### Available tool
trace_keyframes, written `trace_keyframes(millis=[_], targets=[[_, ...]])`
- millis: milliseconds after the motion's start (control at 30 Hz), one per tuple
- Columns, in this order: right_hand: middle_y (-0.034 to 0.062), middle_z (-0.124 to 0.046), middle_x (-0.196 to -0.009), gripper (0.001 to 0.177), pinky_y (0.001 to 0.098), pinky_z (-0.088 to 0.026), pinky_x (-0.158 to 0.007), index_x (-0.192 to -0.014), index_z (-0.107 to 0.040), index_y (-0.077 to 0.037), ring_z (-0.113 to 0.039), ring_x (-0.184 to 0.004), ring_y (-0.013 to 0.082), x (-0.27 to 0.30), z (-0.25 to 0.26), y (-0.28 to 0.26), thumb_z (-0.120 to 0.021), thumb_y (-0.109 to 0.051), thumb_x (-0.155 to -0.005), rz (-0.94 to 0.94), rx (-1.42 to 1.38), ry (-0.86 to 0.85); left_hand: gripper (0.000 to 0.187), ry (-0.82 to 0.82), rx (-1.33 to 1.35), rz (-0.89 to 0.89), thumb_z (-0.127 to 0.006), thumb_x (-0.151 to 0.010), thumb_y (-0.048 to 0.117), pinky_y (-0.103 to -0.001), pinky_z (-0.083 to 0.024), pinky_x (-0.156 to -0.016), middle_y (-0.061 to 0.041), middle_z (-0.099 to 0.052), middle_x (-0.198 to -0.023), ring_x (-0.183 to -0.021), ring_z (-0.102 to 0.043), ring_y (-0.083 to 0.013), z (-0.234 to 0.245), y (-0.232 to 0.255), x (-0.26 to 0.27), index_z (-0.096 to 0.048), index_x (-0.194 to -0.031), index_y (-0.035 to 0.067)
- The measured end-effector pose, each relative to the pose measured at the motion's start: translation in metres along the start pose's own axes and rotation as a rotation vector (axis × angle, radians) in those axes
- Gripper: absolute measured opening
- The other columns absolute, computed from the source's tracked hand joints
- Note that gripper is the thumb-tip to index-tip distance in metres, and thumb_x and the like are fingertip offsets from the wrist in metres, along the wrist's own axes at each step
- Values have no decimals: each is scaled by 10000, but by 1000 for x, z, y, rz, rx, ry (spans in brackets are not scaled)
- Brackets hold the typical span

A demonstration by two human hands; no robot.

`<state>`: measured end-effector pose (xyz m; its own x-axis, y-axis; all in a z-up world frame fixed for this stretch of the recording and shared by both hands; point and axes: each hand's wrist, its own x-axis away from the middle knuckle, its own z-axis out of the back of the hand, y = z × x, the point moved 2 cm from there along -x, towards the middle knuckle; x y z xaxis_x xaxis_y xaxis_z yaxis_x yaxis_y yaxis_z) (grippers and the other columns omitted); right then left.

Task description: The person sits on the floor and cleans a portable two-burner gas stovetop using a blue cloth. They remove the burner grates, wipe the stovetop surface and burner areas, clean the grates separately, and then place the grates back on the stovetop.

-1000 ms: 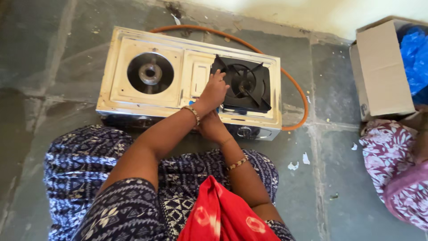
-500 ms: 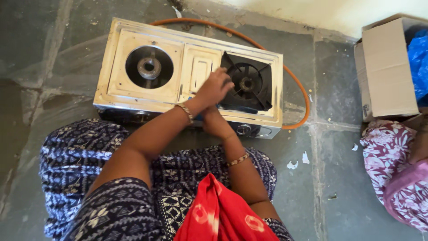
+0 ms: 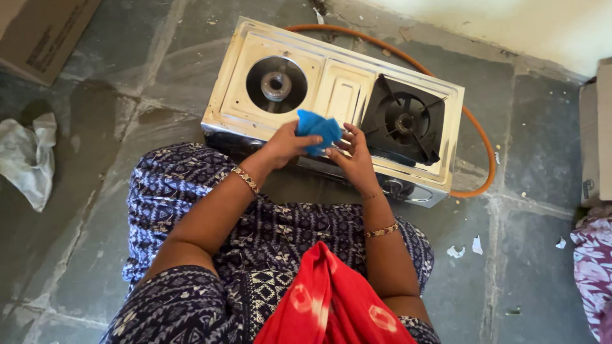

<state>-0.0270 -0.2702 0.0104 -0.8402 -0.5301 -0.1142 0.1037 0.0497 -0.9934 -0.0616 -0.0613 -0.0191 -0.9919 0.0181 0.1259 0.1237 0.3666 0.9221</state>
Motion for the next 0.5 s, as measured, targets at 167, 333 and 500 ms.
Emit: trace_keyframes(millis=[167, 333, 500], targets=[[188, -680, -1248, 547, 315, -609, -861, -1372, -554, -10, -678, -1140, 219, -1, 4, 8, -799, -147, -903, 20, 483, 153, 476, 360, -826, -406, -607, -929, -30, -493, -554, -988, -213, -696, -1279, -1173, -655, -375, 10, 34, -12, -560, -1402, -7], [87, -758, -1001, 319, 261, -589, -716, -1205, -674, -7, -718, -863, 108, -2, 10, 15, -754, -158, -936, -11, 425, 265, 625, -117, -1630, -269, -639, -869, 288, -614, -201, -1167, -328, -416, -1487, -1444, -322, -453, -32, -10, -5, -480, -1344, -86], [4, -740, -910, 166, 201, -567, -686, -1116, -706, 0, -665, -775, 28, -3, 21, 25, -673, -125, -1012, 105, 279, 371, 686, 63, -1516, -492, -575, -966, 418, -563, -217, -1249, -333, -368, -1578, -1505, -320, -461, -53, -43, -40, -443, -1450, -50]])
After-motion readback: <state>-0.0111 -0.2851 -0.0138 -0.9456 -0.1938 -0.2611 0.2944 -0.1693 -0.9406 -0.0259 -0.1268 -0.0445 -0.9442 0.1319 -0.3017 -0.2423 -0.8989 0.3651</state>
